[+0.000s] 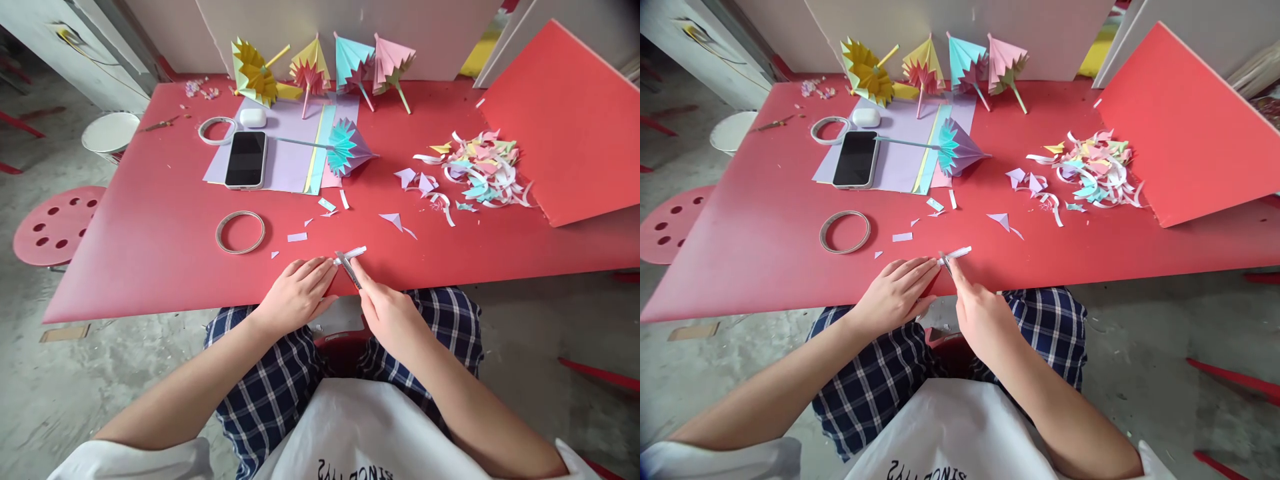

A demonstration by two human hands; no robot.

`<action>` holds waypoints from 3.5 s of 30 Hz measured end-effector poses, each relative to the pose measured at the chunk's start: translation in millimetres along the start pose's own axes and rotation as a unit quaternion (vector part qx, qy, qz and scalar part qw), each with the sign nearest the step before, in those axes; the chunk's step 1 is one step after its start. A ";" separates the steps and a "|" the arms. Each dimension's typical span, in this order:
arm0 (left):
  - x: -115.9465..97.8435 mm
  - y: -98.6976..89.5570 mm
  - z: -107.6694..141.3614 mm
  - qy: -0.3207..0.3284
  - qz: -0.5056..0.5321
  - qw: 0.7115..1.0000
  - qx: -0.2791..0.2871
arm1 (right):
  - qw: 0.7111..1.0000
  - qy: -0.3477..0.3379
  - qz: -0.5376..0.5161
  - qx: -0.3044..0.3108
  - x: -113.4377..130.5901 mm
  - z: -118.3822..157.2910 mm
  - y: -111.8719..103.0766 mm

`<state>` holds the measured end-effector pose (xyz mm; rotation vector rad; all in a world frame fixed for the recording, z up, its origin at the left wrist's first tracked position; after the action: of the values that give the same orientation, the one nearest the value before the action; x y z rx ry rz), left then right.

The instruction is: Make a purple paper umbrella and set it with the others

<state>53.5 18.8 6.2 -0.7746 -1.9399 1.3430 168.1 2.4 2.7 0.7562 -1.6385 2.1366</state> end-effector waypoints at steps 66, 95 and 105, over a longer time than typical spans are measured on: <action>2.0 1.5 -2.7 -0.007 0.017 1.000 -0.015 | 0.981 0.020 0.191 0.023 16.3 20.5 4.6; 94.2 -10.9 -12.2 -0.253 -0.070 0.964 -0.034 | 0.993 0.019 0.084 -0.076 -29.2 11.7 -29.5; 39.1 -7.1 -46.7 -0.125 -0.008 0.992 -0.013 | 0.992 0.025 0.106 -0.067 -28.9 12.6 -25.3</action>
<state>65.1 73.1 32.2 -0.6233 -2.1554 1.4666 208.0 -1.3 7.5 0.5034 -1.8880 2.1374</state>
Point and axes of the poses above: each hand's wrist, its own z-axis away from the middle knuckle, its own y-axis out of the palm, x = y × z, the point moved 8 cm from there along -z, towards the middle knuckle, and after that the axes turned 15 degrees about -z, right-handed, at the moved point
